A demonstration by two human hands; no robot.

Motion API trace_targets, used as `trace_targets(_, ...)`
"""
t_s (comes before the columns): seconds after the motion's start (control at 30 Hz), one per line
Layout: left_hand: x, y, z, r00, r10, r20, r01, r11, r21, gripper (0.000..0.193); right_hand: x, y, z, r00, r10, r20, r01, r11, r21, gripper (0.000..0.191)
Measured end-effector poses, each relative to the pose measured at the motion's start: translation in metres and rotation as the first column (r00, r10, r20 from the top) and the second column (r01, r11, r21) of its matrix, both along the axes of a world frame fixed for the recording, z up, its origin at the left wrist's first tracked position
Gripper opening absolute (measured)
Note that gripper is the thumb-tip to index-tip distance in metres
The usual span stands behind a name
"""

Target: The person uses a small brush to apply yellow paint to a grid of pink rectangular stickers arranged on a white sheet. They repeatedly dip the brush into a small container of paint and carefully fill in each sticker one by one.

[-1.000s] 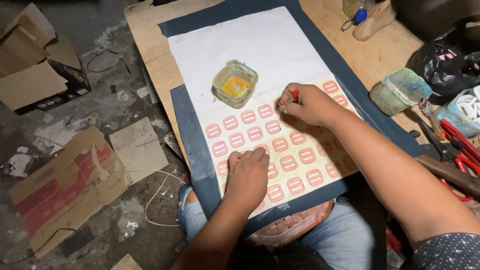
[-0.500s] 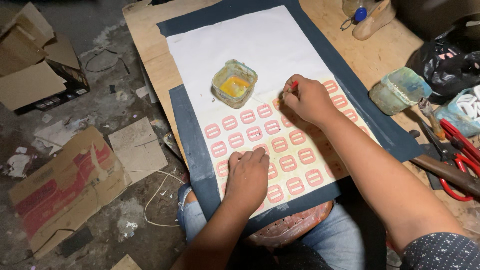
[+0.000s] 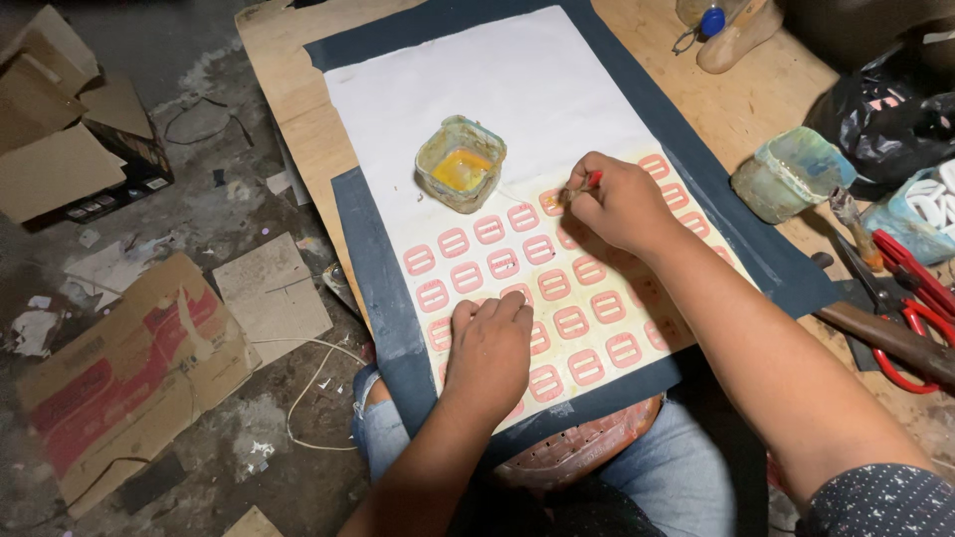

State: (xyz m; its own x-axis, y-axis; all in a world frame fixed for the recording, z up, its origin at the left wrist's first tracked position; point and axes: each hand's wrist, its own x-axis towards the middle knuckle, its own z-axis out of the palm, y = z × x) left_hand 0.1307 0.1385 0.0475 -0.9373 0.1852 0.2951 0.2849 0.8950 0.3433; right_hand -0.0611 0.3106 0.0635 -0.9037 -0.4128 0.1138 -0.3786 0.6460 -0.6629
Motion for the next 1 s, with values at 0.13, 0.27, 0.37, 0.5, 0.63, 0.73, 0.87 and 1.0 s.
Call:
trace_targets(0.13, 0.001, 0.001, 0.0, 1.0, 0.004, 0.025, -0.004, 1.0, -0.015, 0.029, -0.001, -0.008, -0.005, 0.999, 0.022, 0.047, -0.019, 0.997, -0.07, 0.013)
trace_targets(0.27, 0.0, 0.0, 0.0, 0.999, 0.001, 0.041, 0.0, 1.0, -0.015, 0.028, -0.017, -0.002, -0.016, 0.99, 0.039, 0.136, 0.013, 0.93, -0.368, 0.012)
trace_targets(0.37, -0.001, 0.0, 0.0, 1.0, -0.001, -0.013, 0.001, 1.0, -0.006, 0.031, -0.031, 0.009, -0.019, 0.984, -0.02, 0.178, 0.12, 0.811, -0.573, 0.016)
trace_targets(0.5, 0.0, 0.0, 0.001, 0.999, -0.006, 0.046, 0.006, 1.0, -0.011, 0.03, -0.034, 0.011, -0.022, 0.982, -0.177, 0.065, 0.188, 0.879, -0.438, 0.018)
trace_targets(0.63, 0.001, -0.001, 0.002, 0.999, -0.004, 0.036, 0.004, 1.0, 0.0, 0.032, -0.031, 0.005, -0.019, 0.974, -0.228, 0.013, 0.224, 0.946, -0.233, 0.022)
trace_targets(0.73, 0.001, 0.0, 0.002, 0.998, -0.004, 0.055, 0.004, 1.0, -0.006, 0.032, -0.032, 0.006, -0.012, 0.974, -0.223, 0.047, 0.221, 0.974, 0.051, 0.025)
trace_targets(0.87, 0.0, -0.001, 0.001, 0.999, -0.01, 0.032, 0.01, 1.0, -0.006, 0.032, -0.032, 0.007, -0.007, 0.978, -0.205, -0.022, 0.206, 0.975, 0.08, 0.031)
trace_targets(1.0, 0.001, 0.0, 0.0, 0.999, -0.003, 0.048, 0.004, 1.0, -0.012, 0.032, -0.027, 0.001, -0.009, 0.975, -0.189, -0.116, 0.197, 0.978, 0.064, 0.031)
